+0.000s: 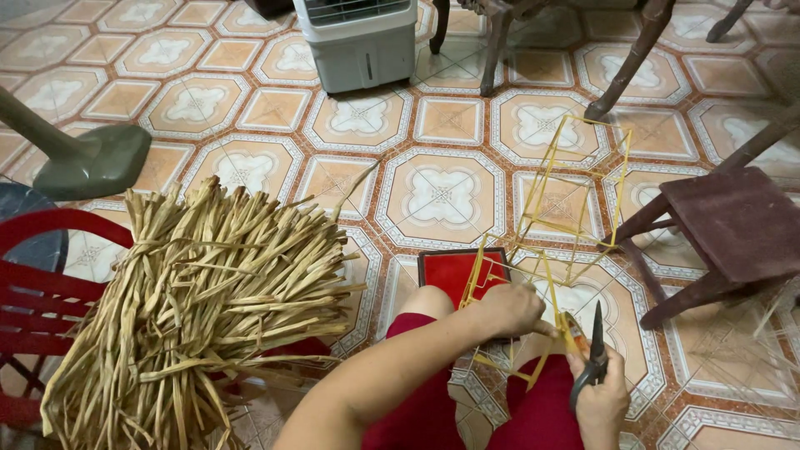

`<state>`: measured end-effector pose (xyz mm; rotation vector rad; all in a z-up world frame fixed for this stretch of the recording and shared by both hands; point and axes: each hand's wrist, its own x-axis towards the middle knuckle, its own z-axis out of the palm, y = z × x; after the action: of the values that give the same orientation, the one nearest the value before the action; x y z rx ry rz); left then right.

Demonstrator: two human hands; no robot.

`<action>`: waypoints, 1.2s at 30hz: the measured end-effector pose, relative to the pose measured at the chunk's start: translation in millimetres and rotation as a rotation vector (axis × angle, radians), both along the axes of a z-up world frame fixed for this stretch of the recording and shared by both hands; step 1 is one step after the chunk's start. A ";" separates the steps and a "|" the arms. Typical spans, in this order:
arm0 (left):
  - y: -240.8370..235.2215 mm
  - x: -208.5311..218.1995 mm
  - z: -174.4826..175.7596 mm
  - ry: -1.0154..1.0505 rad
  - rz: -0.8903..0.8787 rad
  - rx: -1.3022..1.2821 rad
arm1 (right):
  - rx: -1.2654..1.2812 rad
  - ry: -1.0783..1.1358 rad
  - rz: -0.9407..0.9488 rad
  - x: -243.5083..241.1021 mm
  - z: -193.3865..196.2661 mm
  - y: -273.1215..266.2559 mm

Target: Wrapping a yellow decorative or structural tape around a thin metal wire frame for furniture assembly.

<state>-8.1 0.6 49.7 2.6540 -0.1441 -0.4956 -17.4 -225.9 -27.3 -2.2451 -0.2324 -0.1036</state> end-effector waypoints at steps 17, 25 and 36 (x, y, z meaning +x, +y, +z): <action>-61.2 42.3 73.7 0.100 -0.427 0.302 | 0.434 0.137 0.046 2.6 5.3 -16.7; -70.7 77.3 13.1 -0.045 -0.427 0.271 | 0.364 0.580 0.001 -33.8 13.7 -50.5; -61.7 92.2 7.7 0.034 -0.561 0.057 | 0.571 0.916 0.172 -92.0 70.2 -54.0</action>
<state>84.1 -61.1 57.4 2.6370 -0.8888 -0.7233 -109.4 -279.8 42.8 -1.5032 0.1002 0.8295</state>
